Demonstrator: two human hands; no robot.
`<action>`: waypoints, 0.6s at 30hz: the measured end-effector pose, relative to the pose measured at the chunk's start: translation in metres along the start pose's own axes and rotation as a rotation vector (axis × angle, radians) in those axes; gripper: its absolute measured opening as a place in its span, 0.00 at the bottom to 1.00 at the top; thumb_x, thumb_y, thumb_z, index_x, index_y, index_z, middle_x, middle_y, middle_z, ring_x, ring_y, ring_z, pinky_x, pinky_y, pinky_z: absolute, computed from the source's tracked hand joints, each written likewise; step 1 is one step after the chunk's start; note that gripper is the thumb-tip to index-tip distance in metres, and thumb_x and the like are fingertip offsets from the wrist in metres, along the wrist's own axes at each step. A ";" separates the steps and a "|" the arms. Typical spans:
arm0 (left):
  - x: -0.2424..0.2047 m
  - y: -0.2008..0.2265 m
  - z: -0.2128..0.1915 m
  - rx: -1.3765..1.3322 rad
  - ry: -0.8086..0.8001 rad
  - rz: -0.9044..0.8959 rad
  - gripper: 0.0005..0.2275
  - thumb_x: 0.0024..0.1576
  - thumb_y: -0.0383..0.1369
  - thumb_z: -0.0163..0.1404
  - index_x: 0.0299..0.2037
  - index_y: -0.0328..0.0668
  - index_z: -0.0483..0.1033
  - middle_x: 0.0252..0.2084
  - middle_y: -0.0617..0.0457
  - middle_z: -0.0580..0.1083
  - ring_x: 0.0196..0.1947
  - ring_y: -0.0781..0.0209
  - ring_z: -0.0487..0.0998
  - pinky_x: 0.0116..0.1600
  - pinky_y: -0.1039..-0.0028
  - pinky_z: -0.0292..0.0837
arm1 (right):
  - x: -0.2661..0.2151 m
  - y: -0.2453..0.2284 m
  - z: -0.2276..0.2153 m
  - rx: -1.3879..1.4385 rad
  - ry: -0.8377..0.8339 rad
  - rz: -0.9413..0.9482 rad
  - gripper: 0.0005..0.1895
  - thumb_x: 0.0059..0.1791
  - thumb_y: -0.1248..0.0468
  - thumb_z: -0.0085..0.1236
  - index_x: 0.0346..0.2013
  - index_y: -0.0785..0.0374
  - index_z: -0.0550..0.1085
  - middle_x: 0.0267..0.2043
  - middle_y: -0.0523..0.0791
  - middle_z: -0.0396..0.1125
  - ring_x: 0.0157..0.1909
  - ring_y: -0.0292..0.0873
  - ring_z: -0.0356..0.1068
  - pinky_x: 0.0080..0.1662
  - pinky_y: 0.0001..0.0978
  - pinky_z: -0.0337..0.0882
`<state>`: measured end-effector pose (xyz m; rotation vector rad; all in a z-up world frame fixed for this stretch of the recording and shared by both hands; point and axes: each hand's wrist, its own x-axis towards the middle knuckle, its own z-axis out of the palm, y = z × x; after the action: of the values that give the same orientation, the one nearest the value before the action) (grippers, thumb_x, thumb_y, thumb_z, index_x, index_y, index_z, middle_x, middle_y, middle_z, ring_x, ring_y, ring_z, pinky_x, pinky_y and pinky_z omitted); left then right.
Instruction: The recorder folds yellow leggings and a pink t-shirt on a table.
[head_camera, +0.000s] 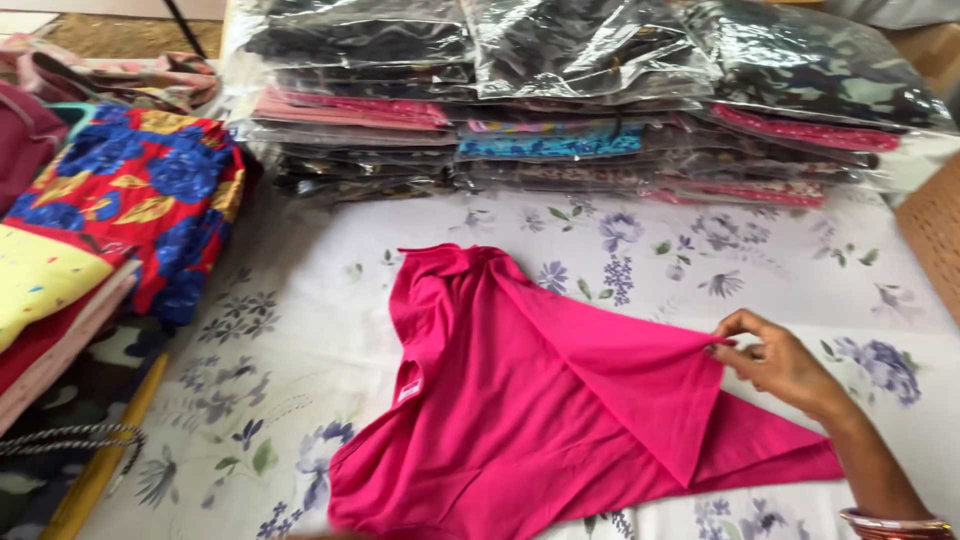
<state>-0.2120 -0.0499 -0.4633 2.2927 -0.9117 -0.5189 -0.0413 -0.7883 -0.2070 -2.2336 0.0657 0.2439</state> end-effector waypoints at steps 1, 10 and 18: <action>0.027 0.052 -0.061 0.032 -0.034 -0.002 0.19 0.65 0.35 0.53 0.67 0.48 0.73 0.55 0.48 0.79 0.53 0.50 0.79 0.51 0.55 0.73 | 0.003 -0.001 -0.002 0.086 0.020 0.051 0.14 0.48 0.59 0.62 0.43 0.62 0.71 0.29 0.44 0.66 0.23 0.38 0.63 0.24 0.33 0.63; 0.297 0.164 -0.258 0.388 0.628 -0.273 0.43 0.56 0.49 0.58 0.71 0.28 0.49 0.61 0.20 0.63 0.48 0.30 0.76 0.48 0.56 0.76 | 0.041 0.000 -0.015 0.603 0.171 -0.013 0.13 0.53 0.64 0.45 0.50 0.59 0.56 0.36 0.48 0.69 0.36 0.45 0.77 0.42 0.39 0.78; 0.411 0.061 -0.289 0.282 0.409 -0.561 0.18 0.51 0.38 0.58 0.50 0.43 0.77 0.50 0.41 0.78 0.50 0.41 0.79 0.54 0.56 0.76 | 0.125 0.035 -0.043 0.001 0.639 -0.326 0.13 0.56 0.67 0.51 0.51 0.65 0.59 0.41 0.50 0.68 0.42 0.46 0.73 0.47 0.42 0.73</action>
<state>0.1999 -0.2654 -0.2631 2.7734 -0.1399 -0.1290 0.0830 -0.8388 -0.2328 -2.1978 0.0426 -0.6474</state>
